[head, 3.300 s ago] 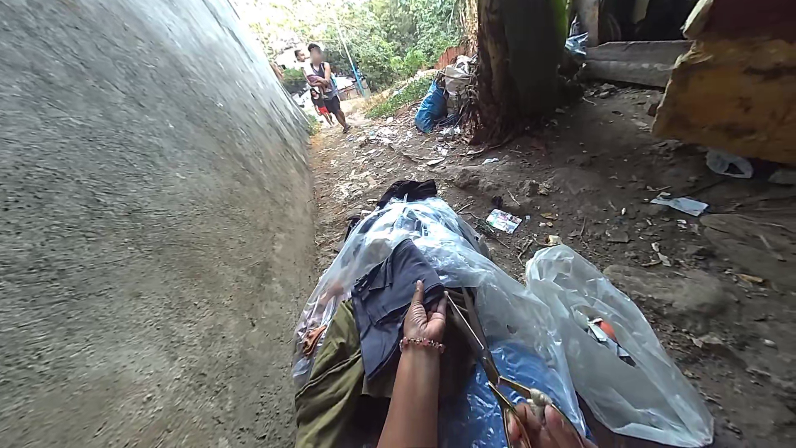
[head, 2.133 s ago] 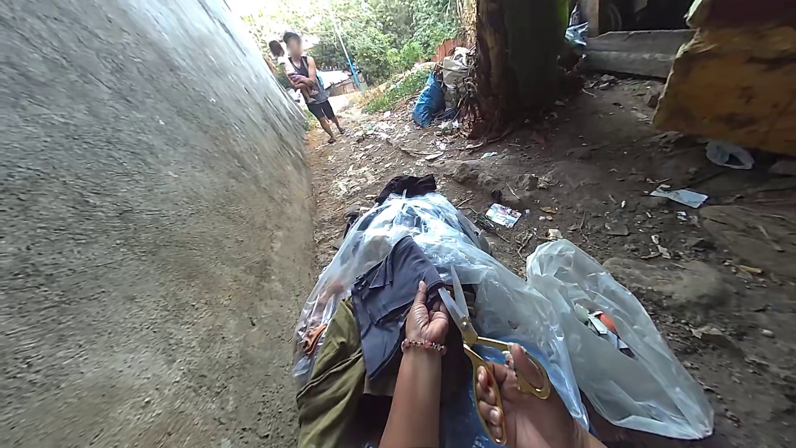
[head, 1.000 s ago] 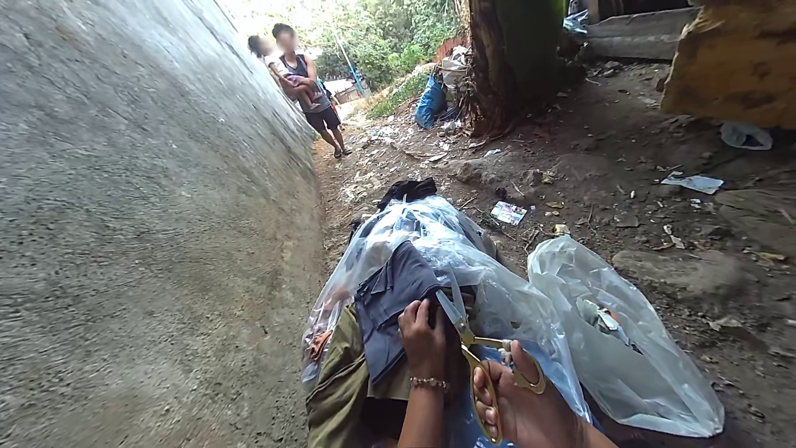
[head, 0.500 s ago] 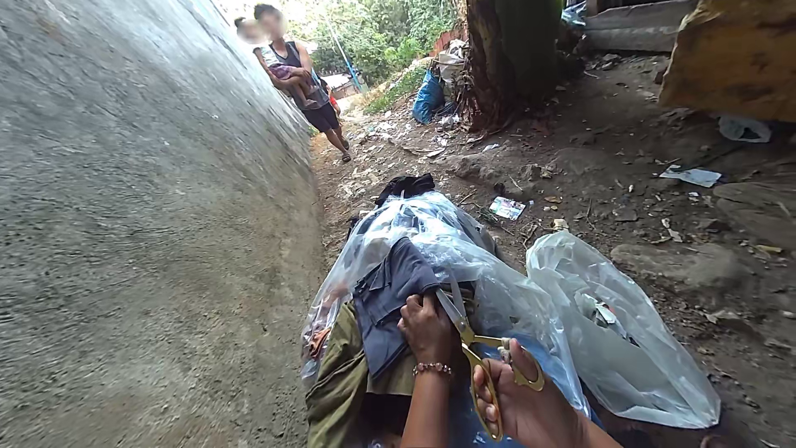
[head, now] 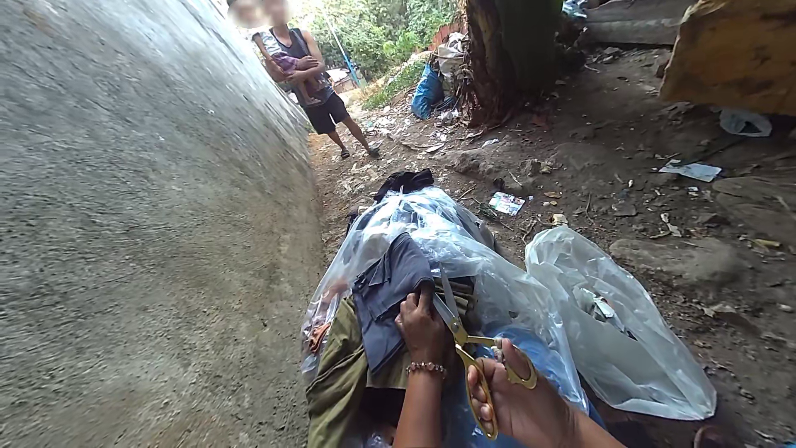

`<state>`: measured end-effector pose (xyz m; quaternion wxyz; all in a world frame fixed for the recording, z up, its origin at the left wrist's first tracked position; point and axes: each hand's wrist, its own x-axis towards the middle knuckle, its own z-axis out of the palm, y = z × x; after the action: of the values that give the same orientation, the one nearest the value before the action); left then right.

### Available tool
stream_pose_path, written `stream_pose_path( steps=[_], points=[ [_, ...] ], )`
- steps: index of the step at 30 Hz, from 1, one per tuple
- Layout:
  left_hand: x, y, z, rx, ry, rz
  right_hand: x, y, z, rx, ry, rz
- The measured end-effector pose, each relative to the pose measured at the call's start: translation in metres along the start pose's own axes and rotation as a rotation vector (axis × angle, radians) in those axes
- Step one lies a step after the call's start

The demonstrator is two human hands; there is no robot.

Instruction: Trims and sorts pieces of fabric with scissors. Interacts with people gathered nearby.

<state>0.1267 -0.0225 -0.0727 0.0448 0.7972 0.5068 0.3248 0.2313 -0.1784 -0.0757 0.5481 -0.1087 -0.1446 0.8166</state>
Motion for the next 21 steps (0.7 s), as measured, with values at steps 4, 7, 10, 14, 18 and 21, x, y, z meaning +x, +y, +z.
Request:
stream_pose_path(
  steps=[4,7,10,14,18,21],
  points=[
    [-0.003,-0.002,0.003,-0.022,0.088,0.059,0.012,-0.004,0.001,0.006,-0.007,-0.005],
    [-0.004,-0.005,0.005,-0.042,0.144,0.102,0.021,-0.007,-0.001,0.009,-0.032,-0.009],
    [-0.007,-0.012,0.01,-0.056,0.198,0.159,0.027,-0.01,-0.004,0.015,-0.048,-0.014],
    [-0.009,-0.012,0.011,-0.139,0.207,0.09,0.031,-0.012,-0.006,0.1,-0.041,-0.017],
    [-0.009,-0.011,0.008,-0.211,0.176,0.014,0.028,-0.013,-0.01,0.159,-0.068,-0.013],
    [-0.004,-0.011,0.005,-0.189,0.231,0.089,0.025,-0.013,-0.014,0.17,-0.07,-0.026]
  ],
)
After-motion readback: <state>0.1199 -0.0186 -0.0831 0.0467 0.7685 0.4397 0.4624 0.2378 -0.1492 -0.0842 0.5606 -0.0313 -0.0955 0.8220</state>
